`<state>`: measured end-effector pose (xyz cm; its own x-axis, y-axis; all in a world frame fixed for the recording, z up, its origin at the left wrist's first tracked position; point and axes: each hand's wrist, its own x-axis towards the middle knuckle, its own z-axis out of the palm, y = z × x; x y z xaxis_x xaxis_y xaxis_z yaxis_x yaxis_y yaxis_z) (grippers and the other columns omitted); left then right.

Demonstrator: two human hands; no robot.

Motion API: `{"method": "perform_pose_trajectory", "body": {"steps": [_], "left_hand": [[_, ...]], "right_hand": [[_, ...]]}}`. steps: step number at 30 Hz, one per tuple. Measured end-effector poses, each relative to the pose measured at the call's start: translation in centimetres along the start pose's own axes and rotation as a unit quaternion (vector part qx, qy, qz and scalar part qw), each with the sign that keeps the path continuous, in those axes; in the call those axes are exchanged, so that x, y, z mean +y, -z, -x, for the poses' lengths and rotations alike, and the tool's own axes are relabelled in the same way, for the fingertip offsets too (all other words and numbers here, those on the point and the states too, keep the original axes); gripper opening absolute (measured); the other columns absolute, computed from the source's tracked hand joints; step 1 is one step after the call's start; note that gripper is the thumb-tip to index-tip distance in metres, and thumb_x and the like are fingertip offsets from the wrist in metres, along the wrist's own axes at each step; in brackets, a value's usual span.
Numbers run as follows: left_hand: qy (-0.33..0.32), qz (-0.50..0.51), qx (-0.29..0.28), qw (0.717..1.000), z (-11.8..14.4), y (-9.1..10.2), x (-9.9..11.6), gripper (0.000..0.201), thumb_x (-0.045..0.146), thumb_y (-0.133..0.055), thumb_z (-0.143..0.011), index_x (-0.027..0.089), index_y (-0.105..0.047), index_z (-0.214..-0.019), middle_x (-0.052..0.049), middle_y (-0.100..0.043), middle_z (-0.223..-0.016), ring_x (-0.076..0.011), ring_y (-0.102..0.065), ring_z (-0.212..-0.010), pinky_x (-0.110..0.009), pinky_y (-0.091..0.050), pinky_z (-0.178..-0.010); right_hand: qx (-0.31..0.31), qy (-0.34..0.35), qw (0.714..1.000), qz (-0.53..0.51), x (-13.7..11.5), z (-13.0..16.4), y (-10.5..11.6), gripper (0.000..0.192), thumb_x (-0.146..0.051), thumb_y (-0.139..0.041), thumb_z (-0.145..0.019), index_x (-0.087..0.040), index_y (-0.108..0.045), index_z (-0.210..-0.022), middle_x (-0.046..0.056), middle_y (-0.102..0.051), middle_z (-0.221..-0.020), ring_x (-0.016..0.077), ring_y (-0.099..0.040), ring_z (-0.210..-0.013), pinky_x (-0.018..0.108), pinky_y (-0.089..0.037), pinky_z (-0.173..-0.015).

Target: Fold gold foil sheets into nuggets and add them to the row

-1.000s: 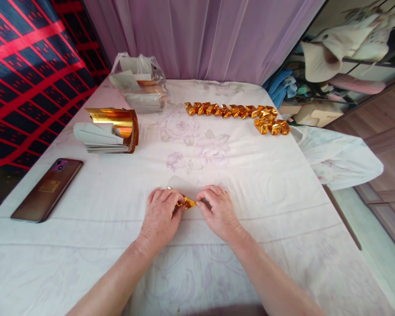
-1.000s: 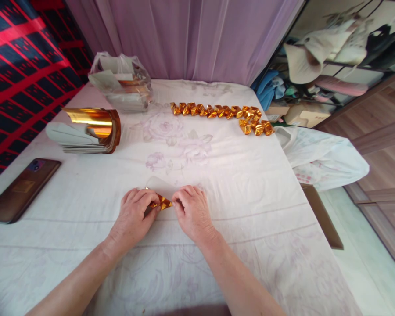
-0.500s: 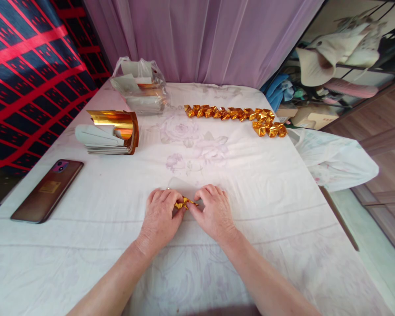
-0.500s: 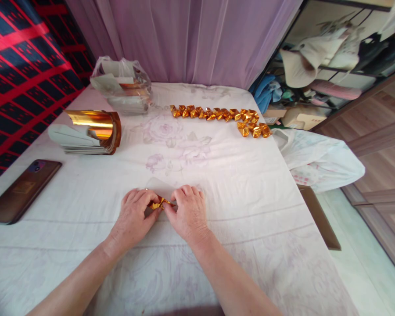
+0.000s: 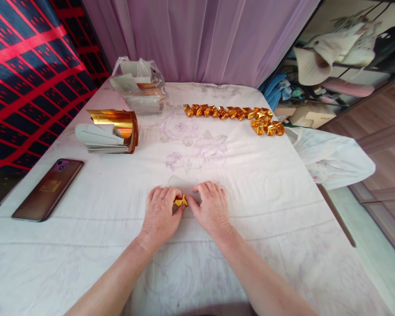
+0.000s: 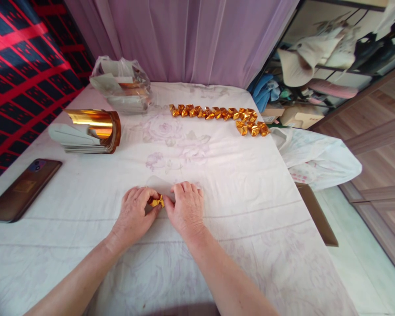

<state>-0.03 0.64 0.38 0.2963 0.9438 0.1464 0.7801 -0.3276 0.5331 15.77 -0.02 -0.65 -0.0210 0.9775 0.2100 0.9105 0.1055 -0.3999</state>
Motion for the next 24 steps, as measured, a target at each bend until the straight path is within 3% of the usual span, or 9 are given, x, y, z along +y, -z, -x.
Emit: {"method": "perform_pose_trajectory", "body": {"steps": [6,16,24], "left_hand": [[-0.004,0.003,0.002,1.000,0.0,-0.1,-0.3,0.015,0.012,-0.058,-0.080,0.024,-0.053,-0.088,-0.001,-0.064,-0.086,-0.0240,-0.056,-0.088,-0.045,-0.040,-0.092],[0.002,-0.001,-0.009,1.000,-0.1,-0.1,-0.4,0.015,0.011,-0.058,-0.079,0.023,-0.054,-0.088,0.000,-0.063,-0.086,-0.0228,-0.055,-0.087,-0.042,-0.039,-0.091],[-0.014,-0.002,-0.002,1.000,0.0,-0.2,-0.5,0.014,0.012,-0.058,-0.080,0.023,-0.054,-0.088,0.000,-0.064,-0.087,-0.0228,-0.055,-0.087,-0.043,-0.038,-0.091]], "right_hand": [[-0.023,0.024,0.999,-0.043,0.9,0.4,0.2,0.023,-0.032,-0.071,-0.082,-0.022,-0.064,-0.102,0.007,-0.064,-0.104,0.0252,-0.058,-0.098,0.039,-0.039,-0.083],[-0.036,0.053,0.989,-0.132,2.7,0.0,0.3,0.011,-0.016,-0.064,-0.084,-0.023,-0.062,-0.091,0.003,-0.066,-0.094,0.0212,-0.060,-0.093,0.035,-0.040,-0.081],[-0.014,0.101,0.988,-0.120,2.5,0.7,0.2,0.016,-0.013,-0.059,-0.088,-0.025,-0.069,-0.090,0.002,-0.064,-0.096,0.0187,-0.058,-0.092,0.034,-0.036,-0.080]]}}
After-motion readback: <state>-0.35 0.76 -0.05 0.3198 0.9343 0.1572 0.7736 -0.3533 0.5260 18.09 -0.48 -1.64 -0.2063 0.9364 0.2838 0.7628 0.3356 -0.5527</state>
